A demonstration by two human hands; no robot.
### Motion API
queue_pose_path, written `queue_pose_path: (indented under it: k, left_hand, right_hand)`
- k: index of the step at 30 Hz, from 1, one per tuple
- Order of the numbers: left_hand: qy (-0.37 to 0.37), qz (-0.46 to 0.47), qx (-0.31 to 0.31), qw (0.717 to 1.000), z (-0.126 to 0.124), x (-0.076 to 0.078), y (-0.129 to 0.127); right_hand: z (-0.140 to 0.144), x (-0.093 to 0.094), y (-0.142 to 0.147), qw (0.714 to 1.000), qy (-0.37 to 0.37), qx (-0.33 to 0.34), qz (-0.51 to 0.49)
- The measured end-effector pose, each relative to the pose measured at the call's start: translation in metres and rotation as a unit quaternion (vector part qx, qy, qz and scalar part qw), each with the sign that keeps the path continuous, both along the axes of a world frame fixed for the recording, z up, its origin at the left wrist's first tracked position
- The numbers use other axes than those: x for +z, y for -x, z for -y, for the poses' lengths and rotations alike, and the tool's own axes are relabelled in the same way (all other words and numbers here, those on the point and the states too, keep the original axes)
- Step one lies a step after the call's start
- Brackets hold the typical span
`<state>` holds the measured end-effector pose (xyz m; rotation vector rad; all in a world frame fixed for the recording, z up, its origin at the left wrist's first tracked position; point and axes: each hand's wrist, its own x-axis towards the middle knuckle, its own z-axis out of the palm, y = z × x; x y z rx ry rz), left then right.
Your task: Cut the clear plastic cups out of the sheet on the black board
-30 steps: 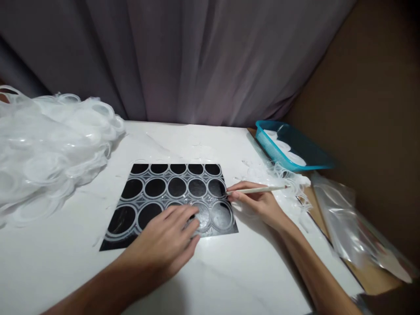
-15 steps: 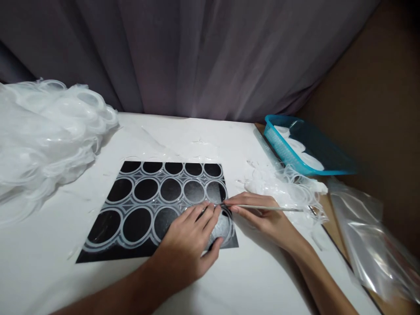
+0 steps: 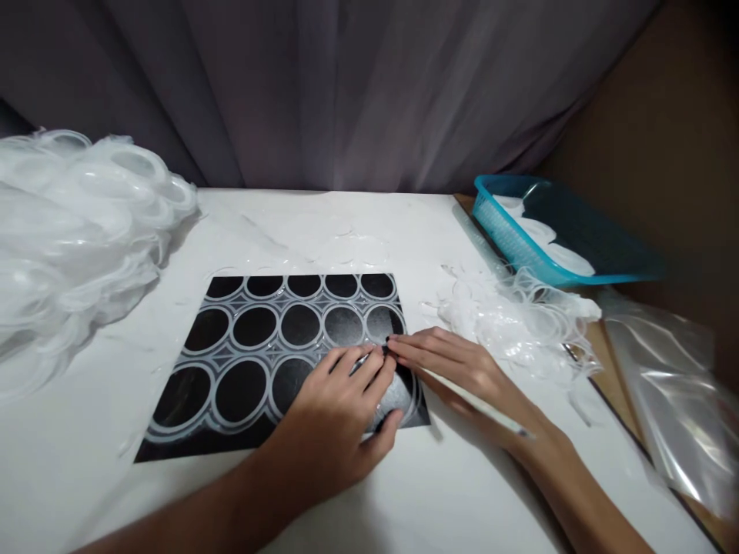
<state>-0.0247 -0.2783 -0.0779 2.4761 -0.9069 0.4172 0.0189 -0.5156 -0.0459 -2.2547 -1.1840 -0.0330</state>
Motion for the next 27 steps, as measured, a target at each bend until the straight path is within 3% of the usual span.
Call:
queue_pose_path:
  k: [4, 7, 17, 23, 27]
  left_hand:
    - [0.005, 0.001, -0.003, 1.0, 0.0, 0.001, -0.001]
    - [0.001, 0.007, -0.003, 1.0, -0.001, 0.0, -0.001]
    - [-0.033, -0.026, -0.02, 0.999, -0.003, 0.0, -0.002]
    - [-0.025, -0.038, -0.029, 0.999, -0.003, 0.0, -0.002]
    - [-0.01, -0.069, -0.041, 0.997, -0.003, 0.002, 0.0]
  right_hand:
    - [-0.007, -0.005, 0.003, 0.992, 0.057, -0.029, 0.109]
    - [-0.01, -0.009, -0.002, 0.986, 0.049, -0.044, 0.153]
    - [-0.011, 0.0, -0.031, 0.991, -0.004, -0.099, 0.091]
    - [-0.014, 0.031, -0.097, 0.972, -0.036, -0.179, 0.147]
    - [-0.012, 0.06, -0.145, 0.93, -0.148, -0.281, 0.187]
